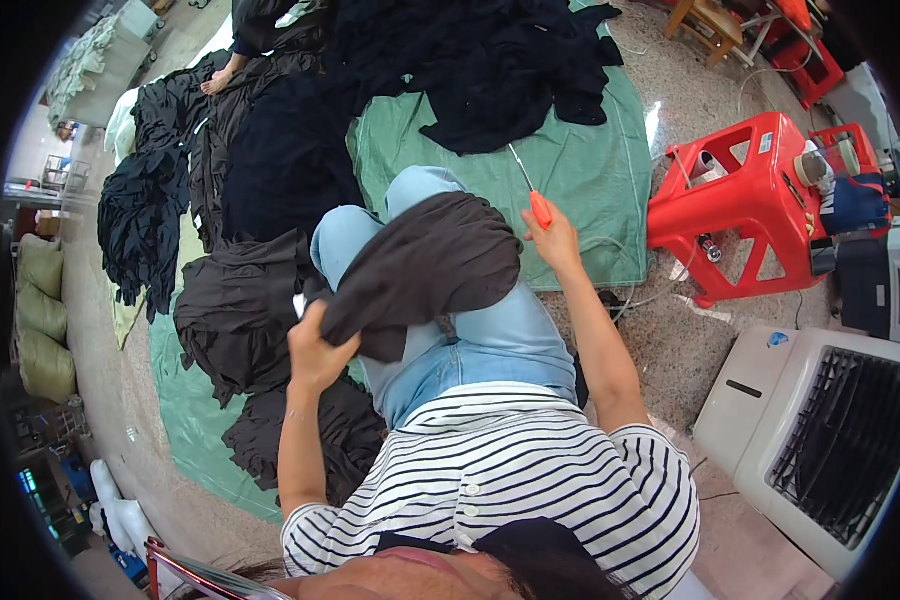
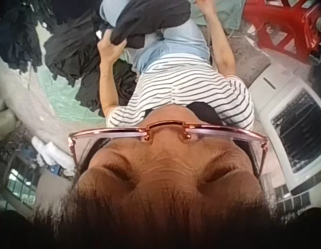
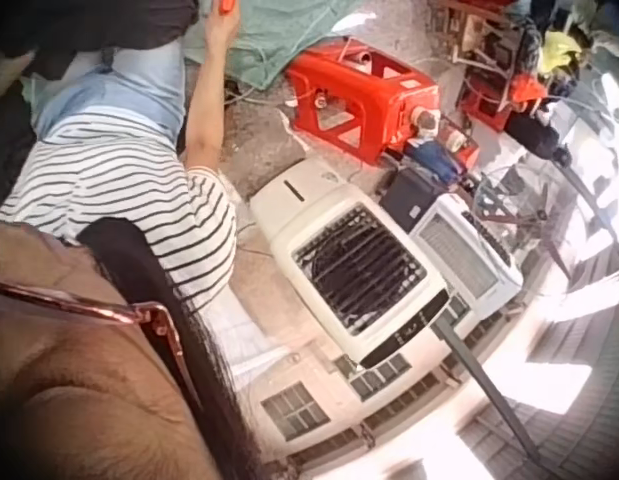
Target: The person picks up shirts from piles on the floor, trims loose threads from each garment using thread snips, and stacks the finished shirts.
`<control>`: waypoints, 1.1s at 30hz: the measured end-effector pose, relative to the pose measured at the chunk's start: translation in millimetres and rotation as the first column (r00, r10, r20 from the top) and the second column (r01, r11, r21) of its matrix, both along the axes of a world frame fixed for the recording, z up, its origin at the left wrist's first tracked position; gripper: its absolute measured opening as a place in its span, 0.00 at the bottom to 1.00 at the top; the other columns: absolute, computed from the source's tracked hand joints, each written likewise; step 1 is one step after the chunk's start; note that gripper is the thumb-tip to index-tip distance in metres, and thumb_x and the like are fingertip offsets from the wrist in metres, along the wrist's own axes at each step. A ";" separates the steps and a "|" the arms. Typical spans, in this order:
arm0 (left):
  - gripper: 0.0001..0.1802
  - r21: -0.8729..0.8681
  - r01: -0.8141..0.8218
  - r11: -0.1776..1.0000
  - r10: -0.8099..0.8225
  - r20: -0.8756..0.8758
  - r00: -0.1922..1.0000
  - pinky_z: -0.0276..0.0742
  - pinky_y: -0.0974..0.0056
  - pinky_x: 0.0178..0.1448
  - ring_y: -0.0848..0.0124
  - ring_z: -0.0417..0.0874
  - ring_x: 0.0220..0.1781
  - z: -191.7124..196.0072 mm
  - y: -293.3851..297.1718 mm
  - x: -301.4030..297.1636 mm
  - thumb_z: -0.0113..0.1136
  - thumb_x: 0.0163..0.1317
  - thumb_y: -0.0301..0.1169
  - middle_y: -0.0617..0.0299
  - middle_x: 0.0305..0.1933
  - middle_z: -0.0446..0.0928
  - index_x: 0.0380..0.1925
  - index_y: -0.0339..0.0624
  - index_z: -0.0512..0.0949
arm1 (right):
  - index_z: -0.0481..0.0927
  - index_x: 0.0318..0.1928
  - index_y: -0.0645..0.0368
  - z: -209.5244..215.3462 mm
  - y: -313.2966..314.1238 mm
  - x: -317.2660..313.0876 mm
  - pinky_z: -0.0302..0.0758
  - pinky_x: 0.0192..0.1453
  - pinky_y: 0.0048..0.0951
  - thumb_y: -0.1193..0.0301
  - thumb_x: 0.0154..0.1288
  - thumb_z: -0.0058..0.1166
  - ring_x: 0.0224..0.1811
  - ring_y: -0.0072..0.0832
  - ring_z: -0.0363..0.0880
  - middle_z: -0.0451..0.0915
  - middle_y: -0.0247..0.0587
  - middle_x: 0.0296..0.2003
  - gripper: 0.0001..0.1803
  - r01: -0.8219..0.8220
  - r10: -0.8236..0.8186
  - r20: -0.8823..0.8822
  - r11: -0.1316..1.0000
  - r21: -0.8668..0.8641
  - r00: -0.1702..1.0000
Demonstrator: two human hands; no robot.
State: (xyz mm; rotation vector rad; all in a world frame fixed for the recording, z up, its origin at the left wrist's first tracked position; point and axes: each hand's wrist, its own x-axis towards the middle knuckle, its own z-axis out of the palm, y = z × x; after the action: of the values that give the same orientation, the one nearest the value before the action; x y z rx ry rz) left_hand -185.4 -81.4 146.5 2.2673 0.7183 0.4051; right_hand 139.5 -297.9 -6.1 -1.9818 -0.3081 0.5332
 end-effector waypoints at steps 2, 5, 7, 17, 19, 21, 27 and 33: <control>0.27 0.063 -0.028 0.998 0.026 0.030 0.999 0.78 0.55 0.42 0.51 0.83 0.39 23.5 -0.2 -24.1 0.73 0.43 0.23 0.50 0.37 0.80 0.47 0.41 0.76 | 0.76 0.59 0.54 -4.9 15.6 5.4 0.78 0.40 0.30 0.56 0.67 0.61 0.35 0.26 0.87 0.85 0.40 0.35 0.25 -0.029 0.029 0.009 0.999 -0.017 1.000; 0.36 0.097 0.009 0.995 0.009 -0.189 0.982 0.76 0.54 0.51 0.51 0.80 0.47 25.4 -2.1 -40.6 0.74 0.45 0.23 0.52 0.45 0.76 0.59 0.45 0.74 | 0.77 0.58 0.55 -36.3 35.4 29.0 0.78 0.41 0.31 0.53 0.66 0.61 0.34 0.29 0.86 0.84 0.42 0.36 0.27 -0.051 0.062 0.152 0.996 -0.078 0.986; 0.34 -0.024 -0.037 0.999 0.029 -0.272 0.962 0.75 0.55 0.52 0.50 0.78 0.48 -7.0 2.9 -55.6 0.74 0.46 0.24 0.51 0.43 0.72 0.56 0.43 0.75 | 0.77 0.57 0.56 -70.2 43.0 42.0 0.78 0.41 0.31 0.51 0.65 0.61 0.35 0.30 0.86 0.84 0.44 0.37 0.28 -0.039 0.069 0.285 0.993 -0.111 0.956; 0.37 -0.090 -0.040 0.995 0.029 -0.115 0.993 0.64 0.54 0.73 0.51 0.58 0.77 -71.8 -3.8 -51.1 0.79 0.46 0.36 0.50 0.79 0.50 0.59 0.44 0.76 | 0.79 0.47 0.52 -47.5 63.5 53.3 0.58 0.16 0.23 0.52 0.67 0.60 0.13 0.15 0.62 0.72 0.26 0.22 0.18 -0.302 0.335 -0.364 0.942 0.145 0.869; 0.30 -0.086 -0.069 0.994 0.068 -0.016 0.998 0.67 0.53 0.70 0.53 0.67 0.72 -74.5 -7.6 -58.2 0.75 0.51 0.32 0.51 0.70 0.67 0.56 0.42 0.78 | 0.78 0.56 0.51 -31.8 62.9 51.2 0.59 0.16 0.23 0.54 0.67 0.61 0.13 0.14 0.62 0.73 0.25 0.24 0.23 -0.437 0.458 -0.379 0.888 0.144 0.804; 0.24 -0.091 -0.113 0.989 0.119 0.061 0.991 0.70 0.55 0.68 0.54 0.75 0.65 -85.9 -12.7 -62.7 0.70 0.57 0.28 0.52 0.61 0.77 0.55 0.41 0.79 | 0.76 0.62 0.50 -20.6 57.6 53.8 0.60 0.17 0.21 0.57 0.66 0.63 0.14 0.13 0.63 0.74 0.24 0.25 0.26 -0.513 0.521 -0.430 0.846 0.144 0.738; 0.22 -0.042 -0.324 0.945 0.324 0.251 0.912 0.70 0.55 0.67 0.51 0.72 0.66 -80.9 -32.9 -38.7 0.65 0.60 0.27 0.52 0.61 0.74 0.57 0.45 0.79 | 0.65 0.68 0.49 -19.8 13.6 57.0 0.62 0.21 0.19 0.80 0.56 0.64 0.17 0.15 0.65 0.74 0.26 0.27 0.39 -0.384 0.514 -0.516 0.857 0.344 0.685; 0.12 0.051 -0.356 0.933 0.325 0.303 0.896 0.75 0.55 0.59 0.50 0.79 0.56 -89.9 -17.8 -37.3 0.63 0.59 0.22 0.49 0.51 0.80 0.44 0.37 0.79 | 0.69 0.65 0.54 10.3 24.2 72.8 0.71 0.41 0.21 0.78 0.56 0.64 0.35 0.16 0.72 0.75 0.26 0.39 0.34 -0.292 0.375 -0.187 0.887 0.359 0.908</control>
State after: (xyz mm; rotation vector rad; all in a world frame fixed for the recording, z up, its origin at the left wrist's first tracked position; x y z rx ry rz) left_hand -222.8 -99.2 56.6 2.1116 0.9588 0.9437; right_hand 212.3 -273.7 4.3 -1.5260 -0.5498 0.8903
